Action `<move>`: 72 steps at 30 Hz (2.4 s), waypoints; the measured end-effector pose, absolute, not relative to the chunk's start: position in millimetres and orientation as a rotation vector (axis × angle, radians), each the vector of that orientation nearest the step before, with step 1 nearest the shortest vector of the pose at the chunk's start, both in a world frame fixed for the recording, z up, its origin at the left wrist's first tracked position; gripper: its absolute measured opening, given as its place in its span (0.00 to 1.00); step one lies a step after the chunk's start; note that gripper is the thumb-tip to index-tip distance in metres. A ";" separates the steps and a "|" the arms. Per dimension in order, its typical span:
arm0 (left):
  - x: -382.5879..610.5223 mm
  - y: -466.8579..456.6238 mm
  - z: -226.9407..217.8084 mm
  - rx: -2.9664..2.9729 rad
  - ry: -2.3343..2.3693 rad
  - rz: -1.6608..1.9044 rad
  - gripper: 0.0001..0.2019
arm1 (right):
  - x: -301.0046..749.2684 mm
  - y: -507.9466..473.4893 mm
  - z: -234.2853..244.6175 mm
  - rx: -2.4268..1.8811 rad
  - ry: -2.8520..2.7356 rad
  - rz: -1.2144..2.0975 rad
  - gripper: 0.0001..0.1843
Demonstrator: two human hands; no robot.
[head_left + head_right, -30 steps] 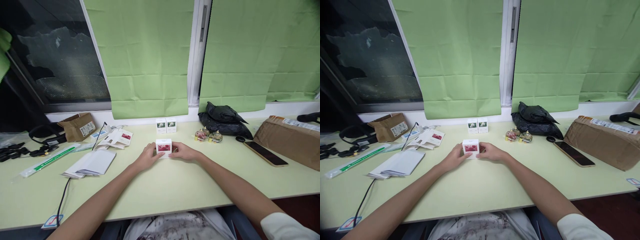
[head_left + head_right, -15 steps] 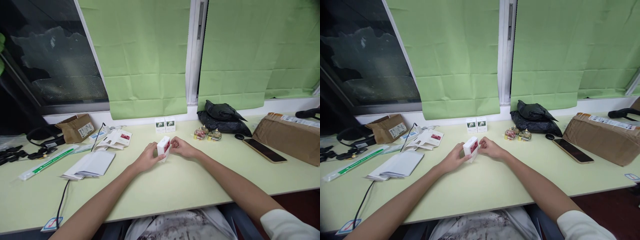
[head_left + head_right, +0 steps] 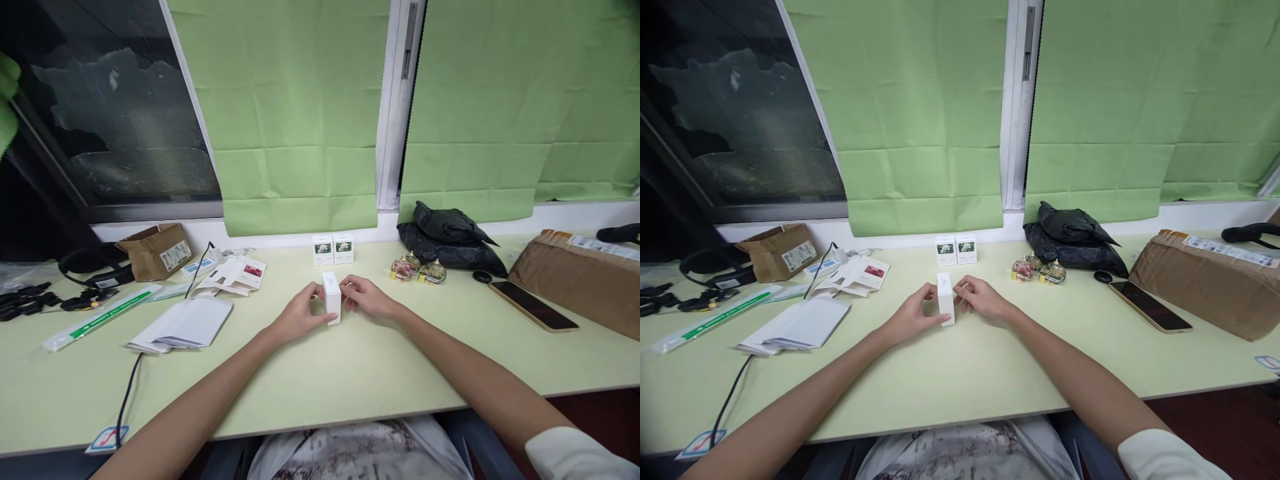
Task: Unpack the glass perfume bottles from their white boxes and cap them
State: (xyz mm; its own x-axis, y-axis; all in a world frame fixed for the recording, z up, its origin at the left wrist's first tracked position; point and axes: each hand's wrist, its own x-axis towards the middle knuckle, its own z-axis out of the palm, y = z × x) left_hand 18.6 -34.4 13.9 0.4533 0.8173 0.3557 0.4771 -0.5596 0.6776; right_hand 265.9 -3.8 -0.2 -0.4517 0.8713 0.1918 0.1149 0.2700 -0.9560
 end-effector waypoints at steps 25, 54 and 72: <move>9.3 -30.3 16.2 2.715 1.050 1.073 0.30 | 269.0 1.0 2.6 -0.831 -1.686 1.178 0.23; 19.6 -34.2 16.1 2.607 1.134 1.069 0.46 | 266.6 -1.1 1.7 -0.746 -1.715 1.210 0.24; 27.0 -38.0 17.6 2.733 1.060 1.149 0.37 | 258.4 -23.5 14.5 -0.756 -1.874 1.006 0.18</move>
